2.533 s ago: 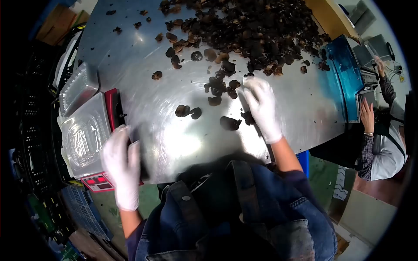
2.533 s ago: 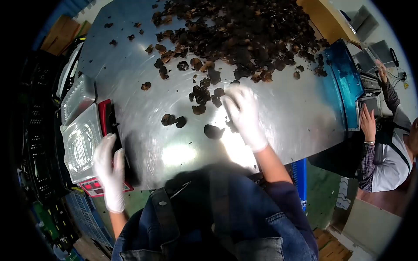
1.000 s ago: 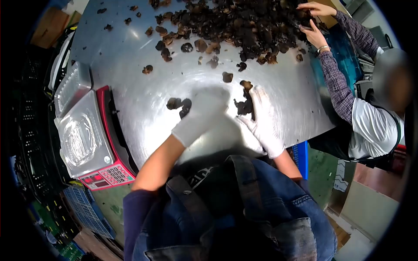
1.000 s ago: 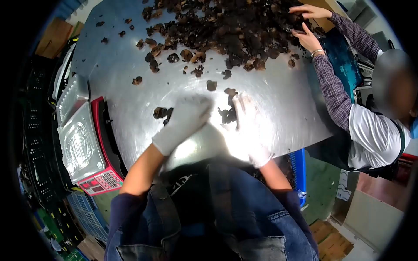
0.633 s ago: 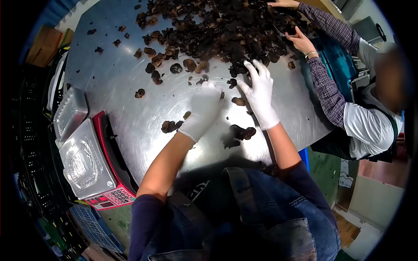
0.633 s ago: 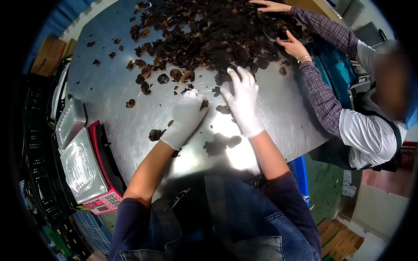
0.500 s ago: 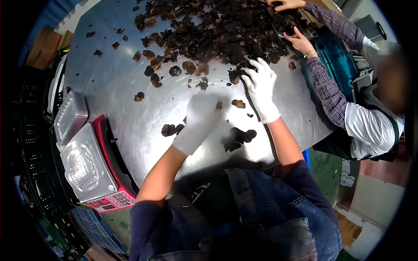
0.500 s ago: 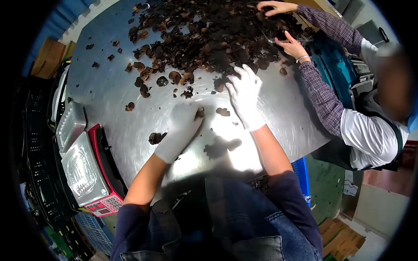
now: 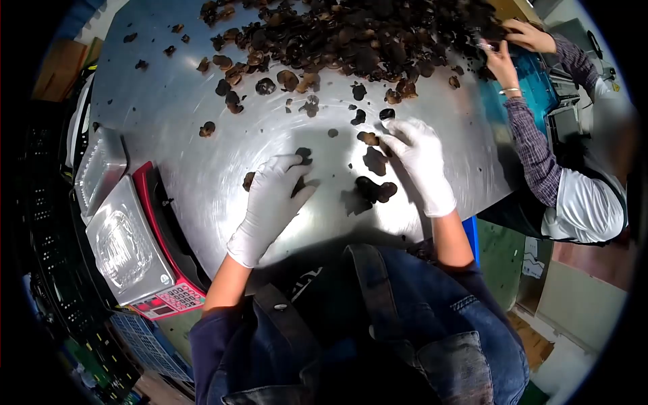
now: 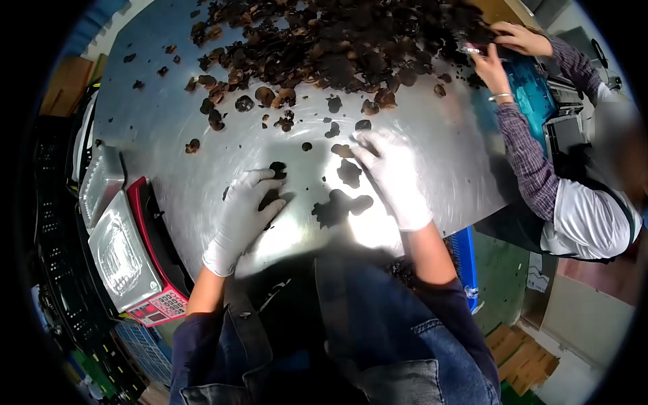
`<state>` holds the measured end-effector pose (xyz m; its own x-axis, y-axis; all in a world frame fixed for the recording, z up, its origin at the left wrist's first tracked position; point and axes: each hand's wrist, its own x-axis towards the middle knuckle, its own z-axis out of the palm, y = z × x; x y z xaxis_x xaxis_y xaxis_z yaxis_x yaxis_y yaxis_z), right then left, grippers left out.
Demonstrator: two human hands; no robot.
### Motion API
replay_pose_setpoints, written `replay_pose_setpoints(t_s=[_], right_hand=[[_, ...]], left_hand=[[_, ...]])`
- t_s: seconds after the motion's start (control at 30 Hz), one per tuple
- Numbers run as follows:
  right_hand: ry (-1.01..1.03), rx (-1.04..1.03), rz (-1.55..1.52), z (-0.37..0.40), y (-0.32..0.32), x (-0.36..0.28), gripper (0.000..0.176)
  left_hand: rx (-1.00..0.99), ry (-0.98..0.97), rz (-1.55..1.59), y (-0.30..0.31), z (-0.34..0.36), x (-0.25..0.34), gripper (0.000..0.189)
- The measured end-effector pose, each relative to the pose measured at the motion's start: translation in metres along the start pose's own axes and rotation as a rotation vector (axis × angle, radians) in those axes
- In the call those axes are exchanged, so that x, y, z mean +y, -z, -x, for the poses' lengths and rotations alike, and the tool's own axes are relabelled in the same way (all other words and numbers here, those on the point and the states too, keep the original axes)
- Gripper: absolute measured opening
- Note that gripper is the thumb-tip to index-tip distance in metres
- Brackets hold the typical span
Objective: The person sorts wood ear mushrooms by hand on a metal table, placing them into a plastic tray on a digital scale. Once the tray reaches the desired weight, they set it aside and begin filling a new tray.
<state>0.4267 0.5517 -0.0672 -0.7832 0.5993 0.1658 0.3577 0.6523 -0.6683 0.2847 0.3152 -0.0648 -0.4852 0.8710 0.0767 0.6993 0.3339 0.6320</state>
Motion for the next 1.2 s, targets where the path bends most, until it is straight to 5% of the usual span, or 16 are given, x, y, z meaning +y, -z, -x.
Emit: replay_pose_setpoints(t_s=[0.1, 0.2, 0.33, 0.37, 0.4, 0.53, 0.67, 0.73, 0.8, 0.87, 0.93, 1.0, 1.03, 1.2], right_hand=[[0.157, -0.184, 0.388, -0.016, -0.019, -0.004, 0.032], [0.202, -0.088, 0.176, 0.006, -0.017, 0.003, 0.027], [0.163, -0.325, -0.120, 0.044, 0.019, -0.010, 0.036], [-0.074, -0.309, -0.504, 0.048, 0.008, 0.004, 0.039], [-0.138, -0.274, -0.205, 0.040, 0.008, 0.006, 0.038], [-0.138, 0.033, 0.169, -0.019, -0.012, 0.019, 0.035], [-0.045, -0.018, 0.244, -0.030, -0.024, 0.036, 0.031], [-0.103, 0.039, 0.034, -0.006, -0.007, 0.019, 0.026], [-0.128, 0.075, -0.175, 0.023, 0.003, 0.014, 0.022], [-0.161, 0.013, -0.328, 0.051, 0.001, 0.014, 0.027], [-0.114, -0.075, -0.284, 0.067, -0.002, 0.002, 0.032], [-0.123, -0.095, -0.273, 0.070, -0.003, -0.016, 0.041], [-0.073, -0.033, -0.211, 0.068, -0.009, -0.010, 0.045], [0.176, 0.047, 0.127, 0.056, -0.025, 0.002, 0.068]], left_hand=[[0.019, 0.022, -0.015, 0.004, 0.003, 0.004, 0.026], [0.167, -0.064, -0.056, 0.001, 0.003, -0.004, 0.026], [0.157, -0.044, 0.011, -0.014, -0.022, -0.006, 0.022], [0.095, -0.044, -0.070, -0.023, -0.036, -0.008, 0.023], [0.034, -0.044, -0.153, -0.032, -0.049, -0.009, 0.025], [0.189, -0.137, -0.314, -0.066, -0.083, -0.014, 0.019], [0.169, -0.142, -0.419, -0.071, -0.086, -0.028, 0.017], [-0.096, -0.074, -0.422, -0.056, -0.074, -0.020, 0.018], [-0.113, -0.088, -0.340, -0.047, -0.075, -0.012, 0.020], [-0.132, -0.106, -0.254, -0.051, -0.082, -0.004, 0.022], [0.194, -0.121, -0.153, -0.065, -0.107, 0.012, 0.026], [0.171, -0.104, -0.263, -0.082, -0.127, 0.014, 0.027], [-0.007, -0.008, -0.337, -0.083, -0.138, 0.019, 0.025], [0.115, -0.071, -0.247, -0.061, -0.105, 0.012, 0.021]])
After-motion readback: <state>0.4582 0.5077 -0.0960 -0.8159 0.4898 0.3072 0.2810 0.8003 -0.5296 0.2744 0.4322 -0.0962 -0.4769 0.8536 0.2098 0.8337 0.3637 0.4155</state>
